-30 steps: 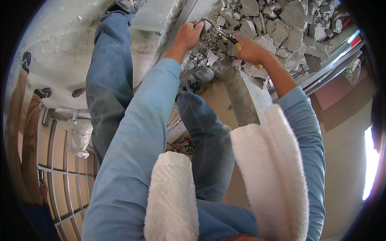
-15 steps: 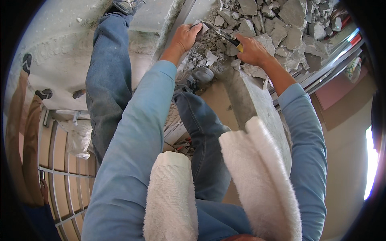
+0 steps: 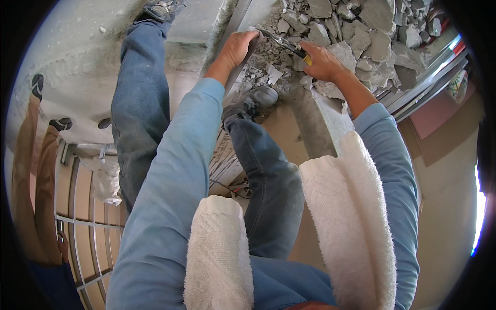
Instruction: The person kneels on the floor and positions a curved metal trim strip along a circular floor opening. They use tin snips to cut the metal strip to length and then adjust its placement to fit the curve.
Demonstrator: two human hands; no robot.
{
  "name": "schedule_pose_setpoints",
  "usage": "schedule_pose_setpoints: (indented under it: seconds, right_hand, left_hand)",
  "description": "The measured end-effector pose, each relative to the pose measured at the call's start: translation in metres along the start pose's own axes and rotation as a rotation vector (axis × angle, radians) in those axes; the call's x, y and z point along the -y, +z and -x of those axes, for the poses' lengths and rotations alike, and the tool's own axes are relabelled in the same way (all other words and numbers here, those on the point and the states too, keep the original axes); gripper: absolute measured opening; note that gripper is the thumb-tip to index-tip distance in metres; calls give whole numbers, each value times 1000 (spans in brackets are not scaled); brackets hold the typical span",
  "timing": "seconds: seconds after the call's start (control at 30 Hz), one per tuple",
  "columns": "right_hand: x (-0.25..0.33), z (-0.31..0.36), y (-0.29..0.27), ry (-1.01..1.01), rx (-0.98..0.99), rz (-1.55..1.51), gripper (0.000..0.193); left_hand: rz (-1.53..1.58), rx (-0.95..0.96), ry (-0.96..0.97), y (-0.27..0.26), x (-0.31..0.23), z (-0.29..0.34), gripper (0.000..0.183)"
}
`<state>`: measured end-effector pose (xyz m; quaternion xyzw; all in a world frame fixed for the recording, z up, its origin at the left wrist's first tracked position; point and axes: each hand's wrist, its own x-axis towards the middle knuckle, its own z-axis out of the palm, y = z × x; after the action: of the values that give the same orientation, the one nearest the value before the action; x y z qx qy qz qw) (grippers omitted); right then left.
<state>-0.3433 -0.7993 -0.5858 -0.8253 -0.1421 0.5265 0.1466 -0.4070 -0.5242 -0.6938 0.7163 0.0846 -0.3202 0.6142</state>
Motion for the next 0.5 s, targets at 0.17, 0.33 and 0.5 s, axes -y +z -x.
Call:
schedule_pose_setpoints:
  seconds: [0.17,0.33,0.5]
  right_hand:
    - [-2,-2,5,64,62,27,66]
    - [-2,-2,13,57,90,-117,77]
    - [-6,6,21,9,55,-156,79]
  left_hand:
    - [146,3,31,-2,-3,-3,44]
    - [296,51,-204,-6,-13,-2,52]
    - [297,143,-256,-5,-28,0,51]
